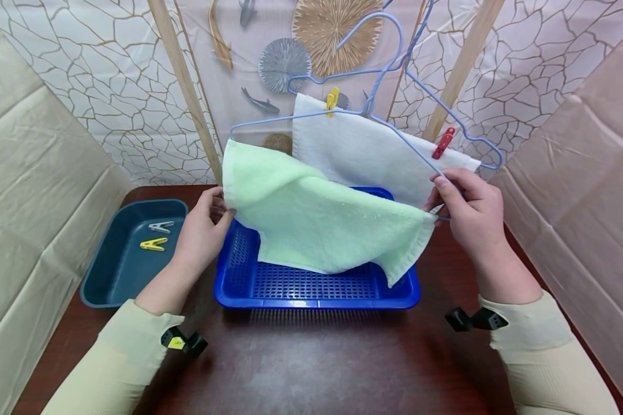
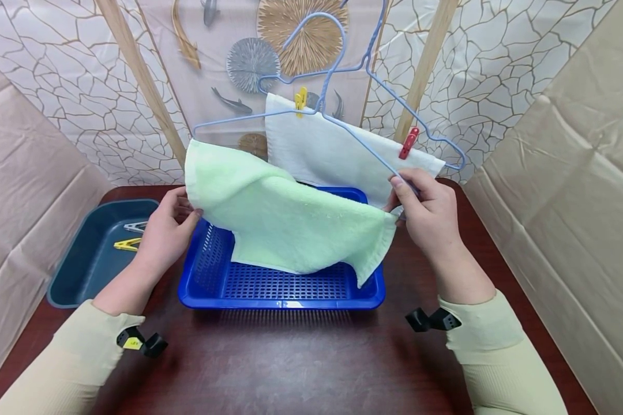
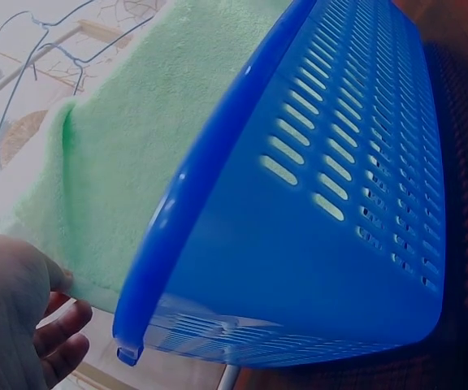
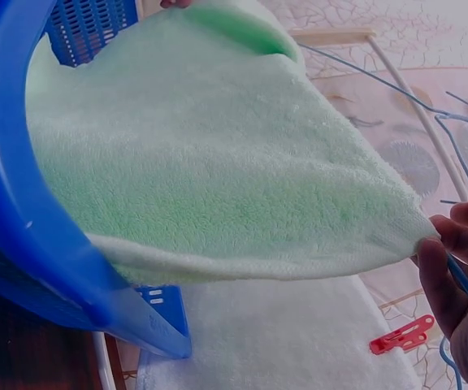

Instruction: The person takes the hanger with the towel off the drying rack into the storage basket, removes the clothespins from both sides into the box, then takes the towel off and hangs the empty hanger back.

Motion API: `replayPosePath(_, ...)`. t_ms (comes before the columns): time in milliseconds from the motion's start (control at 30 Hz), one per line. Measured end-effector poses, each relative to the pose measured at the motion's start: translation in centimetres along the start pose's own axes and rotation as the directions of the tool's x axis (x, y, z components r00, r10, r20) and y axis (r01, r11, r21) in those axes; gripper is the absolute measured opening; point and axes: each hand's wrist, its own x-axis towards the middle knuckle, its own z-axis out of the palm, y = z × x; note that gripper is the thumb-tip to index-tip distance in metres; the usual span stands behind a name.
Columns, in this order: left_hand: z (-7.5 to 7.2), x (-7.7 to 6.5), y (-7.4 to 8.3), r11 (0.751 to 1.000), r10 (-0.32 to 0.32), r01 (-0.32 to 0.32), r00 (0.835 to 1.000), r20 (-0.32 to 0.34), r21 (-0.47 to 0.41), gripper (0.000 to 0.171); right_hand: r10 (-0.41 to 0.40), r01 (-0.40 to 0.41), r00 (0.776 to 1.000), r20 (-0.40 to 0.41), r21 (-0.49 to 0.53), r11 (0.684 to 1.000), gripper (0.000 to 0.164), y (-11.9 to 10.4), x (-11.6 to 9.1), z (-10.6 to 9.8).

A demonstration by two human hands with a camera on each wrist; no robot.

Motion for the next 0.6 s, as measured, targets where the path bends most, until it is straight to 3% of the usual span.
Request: replayPosePath(600, -0.2, 0.0, 1.4, 0.995, 0.071, -0.072, 0.997, -0.019, -0.074, 0.045, -0.02, 0.02, 1.0, 0.024, -0.024, 1.0, 0.019, -0.3, -0.1, -0.1)
